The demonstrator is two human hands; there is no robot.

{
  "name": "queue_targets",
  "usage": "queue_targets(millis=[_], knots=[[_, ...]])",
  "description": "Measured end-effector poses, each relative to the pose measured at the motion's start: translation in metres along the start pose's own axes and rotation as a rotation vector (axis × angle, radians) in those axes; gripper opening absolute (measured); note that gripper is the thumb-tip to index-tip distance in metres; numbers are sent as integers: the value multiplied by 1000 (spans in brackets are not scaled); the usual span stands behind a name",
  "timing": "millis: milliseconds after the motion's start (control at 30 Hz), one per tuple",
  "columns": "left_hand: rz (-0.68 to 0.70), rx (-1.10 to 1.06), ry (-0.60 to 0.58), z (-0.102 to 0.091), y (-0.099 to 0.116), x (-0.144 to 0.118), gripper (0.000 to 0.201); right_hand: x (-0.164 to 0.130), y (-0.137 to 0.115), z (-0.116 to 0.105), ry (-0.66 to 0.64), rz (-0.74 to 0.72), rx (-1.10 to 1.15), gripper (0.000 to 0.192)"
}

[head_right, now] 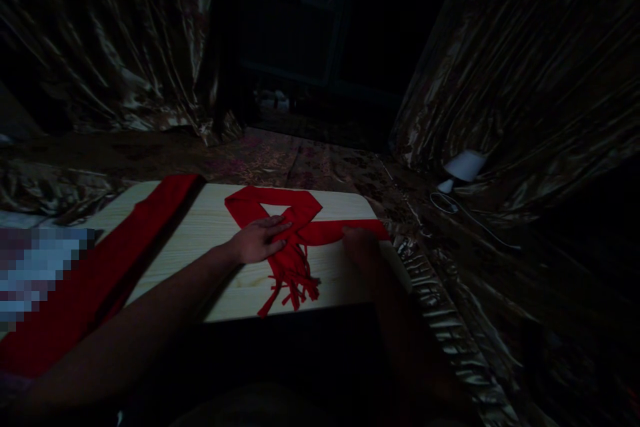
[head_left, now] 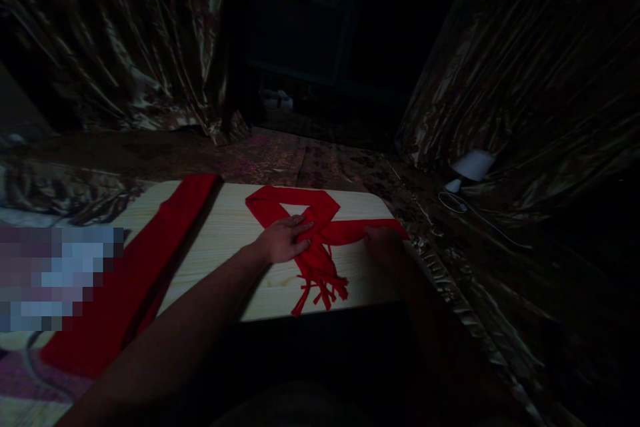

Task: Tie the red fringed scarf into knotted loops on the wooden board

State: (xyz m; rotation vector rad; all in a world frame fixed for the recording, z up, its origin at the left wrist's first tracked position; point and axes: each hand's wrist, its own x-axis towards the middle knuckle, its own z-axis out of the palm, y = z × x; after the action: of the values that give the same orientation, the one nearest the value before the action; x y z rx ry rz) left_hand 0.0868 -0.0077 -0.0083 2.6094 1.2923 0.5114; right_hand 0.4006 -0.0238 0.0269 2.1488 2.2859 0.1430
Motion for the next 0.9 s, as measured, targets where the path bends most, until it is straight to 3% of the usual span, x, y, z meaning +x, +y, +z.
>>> queue_targets(millis=[133,267,333,433,533,600,767,900], knots=[[-20,3,-7,0,0,-1,69,-5,-3,5,81,72,34,36],[-34,-31,3,-2,1,-1,73,-8,2,11,269,199,215,36],[-31,-42,6,-3,2,0,72,-6,4,15,372,227,461,33],[-33,-30,-19,-2,2,1,68,3,2,22,415,277,1070,33],[-38,-14,-48,0,1,1,66,18,0,25,376,389,1639,53],[-32,-2,-48,1,0,2,66,29,1,24,418,526,1822,63],[-24,37,-65,0,-1,2,67,55,19,15,572,863,1847,64],[-34,20,-66,1,-1,2,68,69,25,2,712,886,1681,52]])
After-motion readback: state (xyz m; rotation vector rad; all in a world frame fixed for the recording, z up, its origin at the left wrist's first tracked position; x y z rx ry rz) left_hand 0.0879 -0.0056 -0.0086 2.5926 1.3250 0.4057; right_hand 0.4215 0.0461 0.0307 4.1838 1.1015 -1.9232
